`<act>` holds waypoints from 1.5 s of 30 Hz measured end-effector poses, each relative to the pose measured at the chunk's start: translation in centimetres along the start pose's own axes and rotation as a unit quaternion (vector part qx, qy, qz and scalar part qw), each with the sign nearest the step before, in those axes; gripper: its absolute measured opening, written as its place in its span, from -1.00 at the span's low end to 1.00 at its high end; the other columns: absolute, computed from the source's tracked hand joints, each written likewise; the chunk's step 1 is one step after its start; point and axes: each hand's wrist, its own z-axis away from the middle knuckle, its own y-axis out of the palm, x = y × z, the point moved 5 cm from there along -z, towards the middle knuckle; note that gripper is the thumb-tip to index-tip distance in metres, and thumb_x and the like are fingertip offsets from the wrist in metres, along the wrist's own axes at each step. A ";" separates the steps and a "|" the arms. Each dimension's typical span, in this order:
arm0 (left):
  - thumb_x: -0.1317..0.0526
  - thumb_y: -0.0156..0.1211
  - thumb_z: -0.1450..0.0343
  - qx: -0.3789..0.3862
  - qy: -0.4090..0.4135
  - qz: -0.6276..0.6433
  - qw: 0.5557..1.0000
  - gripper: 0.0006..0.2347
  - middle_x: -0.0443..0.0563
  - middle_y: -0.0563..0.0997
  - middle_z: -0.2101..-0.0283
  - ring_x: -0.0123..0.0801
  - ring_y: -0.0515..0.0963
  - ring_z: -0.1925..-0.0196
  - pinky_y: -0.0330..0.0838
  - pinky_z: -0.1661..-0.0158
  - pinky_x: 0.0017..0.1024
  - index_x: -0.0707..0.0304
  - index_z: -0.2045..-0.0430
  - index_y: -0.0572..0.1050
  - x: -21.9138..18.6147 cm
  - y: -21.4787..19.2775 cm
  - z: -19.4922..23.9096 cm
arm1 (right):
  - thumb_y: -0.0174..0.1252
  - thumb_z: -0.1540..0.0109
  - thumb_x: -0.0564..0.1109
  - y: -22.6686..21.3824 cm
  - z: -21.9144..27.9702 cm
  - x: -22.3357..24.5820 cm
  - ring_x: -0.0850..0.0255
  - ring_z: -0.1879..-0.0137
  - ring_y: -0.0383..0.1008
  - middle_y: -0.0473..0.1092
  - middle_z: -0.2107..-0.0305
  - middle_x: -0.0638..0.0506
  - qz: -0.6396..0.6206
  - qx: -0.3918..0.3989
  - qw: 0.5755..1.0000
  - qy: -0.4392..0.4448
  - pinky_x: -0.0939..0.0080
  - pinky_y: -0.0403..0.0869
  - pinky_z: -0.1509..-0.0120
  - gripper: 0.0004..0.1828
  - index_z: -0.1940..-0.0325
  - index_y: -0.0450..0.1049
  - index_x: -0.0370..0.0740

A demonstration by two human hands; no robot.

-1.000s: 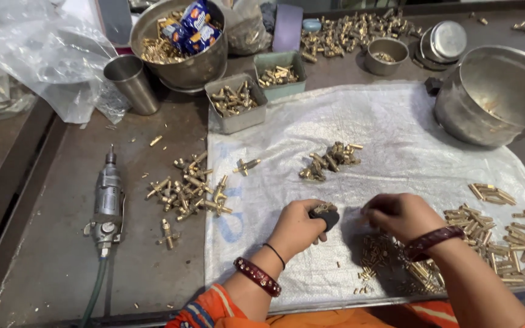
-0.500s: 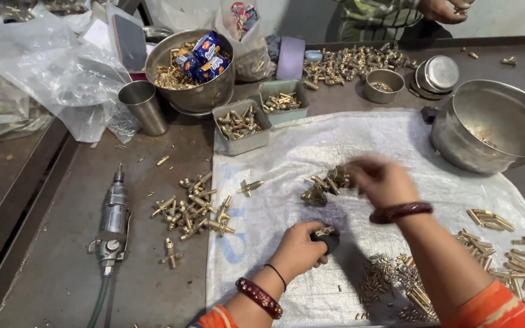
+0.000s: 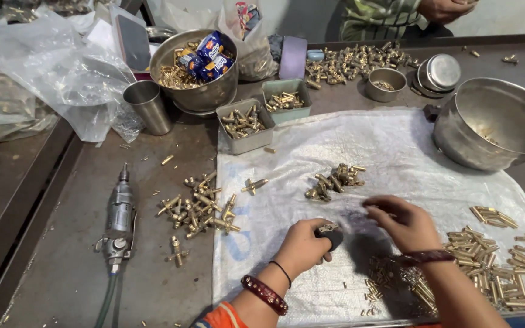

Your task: Assembling small brass components and pins on a metal workbench.

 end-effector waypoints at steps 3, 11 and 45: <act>0.43 0.05 -0.29 0.010 0.010 0.023 1.000 -0.67 0.04 0.65 0.51 -0.44 0.64 0.55 0.46 0.55 -0.46 0.34 0.08 0.61 0.2 0.2 -0.2 | 0.26 -0.24 -0.03 -4.6 1.4 -2.4 0.22 0.02 0.64 0.65 0.12 -0.01 0.109 -0.042 0.993 0.001 0.19 0.54 -0.10 -0.69 -0.03 0.65 -0.13; 0.40 0.10 -0.31 0.021 0.018 0.002 1.000 -0.71 0.10 0.65 0.52 -0.43 0.66 0.55 0.50 0.49 -0.47 0.44 0.10 0.59 1.3 1.2 -0.6 | 0.33 -0.19 0.07 -4.5 4.5 -3.2 0.10 0.09 0.70 0.64 0.13 0.00 0.261 -0.048 0.963 0.042 0.11 0.61 -0.06 -0.65 -0.05 0.64 0.02; 0.25 0.12 -0.36 0.081 0.024 -0.344 0.935 -0.78 0.43 0.64 0.10 0.25 0.64 0.00 0.48 -0.04 0.06 0.38 0.27 0.64 6.4 5.4 -1.7 | 0.24 -0.17 -0.02 20.7 -18.6 9.6 -0.08 -0.09 0.41 0.43 0.11 -0.10 0.390 0.015 0.887 -0.245 -0.04 0.44 -0.18 -0.78 0.16 0.58 -0.14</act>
